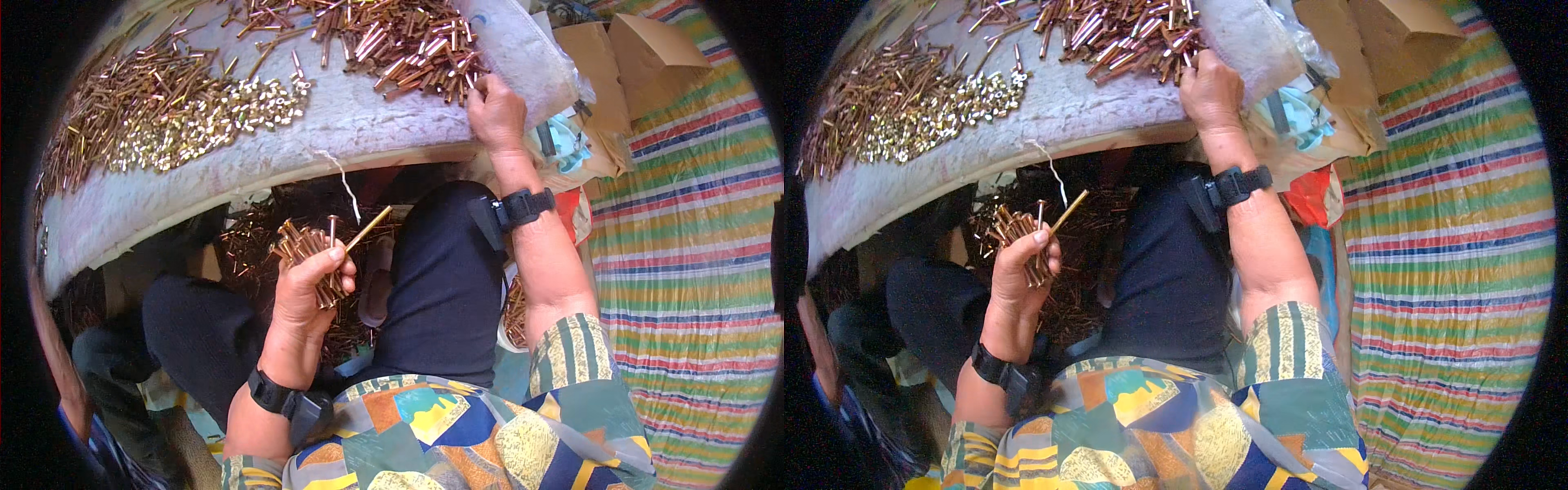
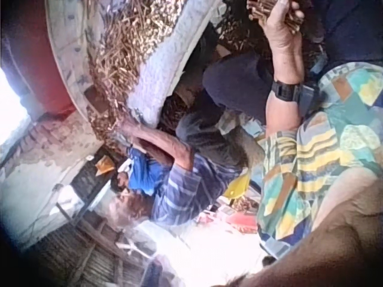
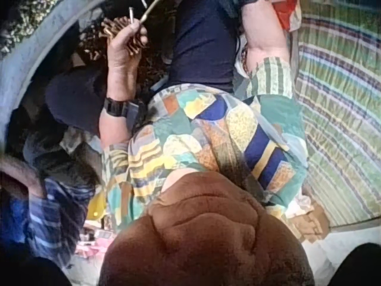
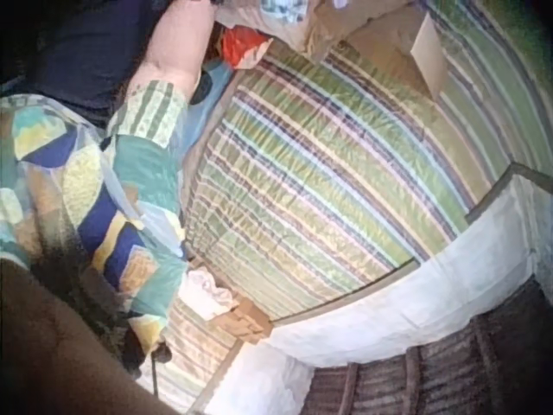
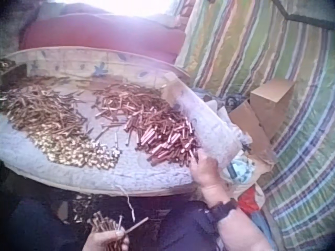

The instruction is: Manually assembling small brass and copper metal components on a workbench.

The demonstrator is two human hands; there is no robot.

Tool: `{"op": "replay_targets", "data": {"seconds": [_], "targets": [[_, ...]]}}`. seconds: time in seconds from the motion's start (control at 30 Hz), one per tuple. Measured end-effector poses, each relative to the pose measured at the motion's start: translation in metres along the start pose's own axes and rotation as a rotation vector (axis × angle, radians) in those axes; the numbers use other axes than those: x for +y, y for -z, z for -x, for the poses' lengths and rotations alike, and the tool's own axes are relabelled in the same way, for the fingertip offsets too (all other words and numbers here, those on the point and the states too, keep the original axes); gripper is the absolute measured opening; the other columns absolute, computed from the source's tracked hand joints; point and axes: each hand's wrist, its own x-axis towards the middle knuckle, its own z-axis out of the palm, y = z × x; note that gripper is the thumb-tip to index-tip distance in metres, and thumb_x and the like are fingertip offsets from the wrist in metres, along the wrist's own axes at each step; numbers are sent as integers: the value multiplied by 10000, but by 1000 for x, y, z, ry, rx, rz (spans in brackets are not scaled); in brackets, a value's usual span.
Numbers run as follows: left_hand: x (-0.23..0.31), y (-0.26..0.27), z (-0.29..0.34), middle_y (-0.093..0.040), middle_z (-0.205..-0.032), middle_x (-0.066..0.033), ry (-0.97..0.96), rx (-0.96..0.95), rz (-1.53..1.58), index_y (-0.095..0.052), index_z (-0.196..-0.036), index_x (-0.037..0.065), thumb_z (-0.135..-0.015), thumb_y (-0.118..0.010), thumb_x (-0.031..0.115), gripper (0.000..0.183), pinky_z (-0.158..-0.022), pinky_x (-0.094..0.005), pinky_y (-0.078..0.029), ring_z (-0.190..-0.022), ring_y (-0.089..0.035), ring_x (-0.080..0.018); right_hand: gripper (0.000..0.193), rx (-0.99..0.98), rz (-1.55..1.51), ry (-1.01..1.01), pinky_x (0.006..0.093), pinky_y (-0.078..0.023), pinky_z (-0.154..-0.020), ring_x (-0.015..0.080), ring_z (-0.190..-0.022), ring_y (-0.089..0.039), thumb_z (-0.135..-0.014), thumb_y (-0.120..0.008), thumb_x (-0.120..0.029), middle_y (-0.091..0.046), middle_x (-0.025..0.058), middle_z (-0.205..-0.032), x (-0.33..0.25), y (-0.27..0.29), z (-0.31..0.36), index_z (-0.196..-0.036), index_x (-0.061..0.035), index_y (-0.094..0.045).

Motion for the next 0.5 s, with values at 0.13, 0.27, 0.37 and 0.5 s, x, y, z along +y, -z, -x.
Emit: {"op": "replay_targets", "data": {"seconds": [0.13, 0.27, 0.37, 0.5], "targets": [[9, 8, 4, -570, -647, -82, -31, -9, 64, -563, -802, 24, -710, -617, 130, 150, -470, -232, -456, -511, -546, -144, 147, 152, -454, -41, 269, -445, -541, 144, -570, -564, -776, -564, -87, -618, 70, -673, 0, 15, 10, -880, 1, -619], [13, 13, 3, -575, -657, -76, -48, -56, 96, -566, -800, 23, -729, -611, 136, 141, -472, -223, -459, -513, -549, -135, 120, -286, -1084, -160, 169, -374, -508, 40, -568, -476, -809, -546, -47, -567, -4, -659, -42, 66, 41, -891, -8, -625], [15, 18, 4, -551, -640, -49, -54, -10, 102, -562, -800, 48, -722, -638, 164, 159, -461, -216, -445, -504, -526, -125, 107, -535, -1146, -74, 156, -357, -513, 30, -576, -453, -821, -538, -35, -547, -23, -667, -79, 79, 55, -884, 1, -617], [20, 22, 8, -558, -639, -54, -80, -19, 128, -560, -794, 46, -724, -631, 155, 148, -467, -217, -451, -505, -531, -129, 99, -654, -1177, 5, 159, -368, -529, 29, -601, -459, -821, -543, -36, -556, -19, -696, -98, 77, 55, -882, 3, -611]]}}
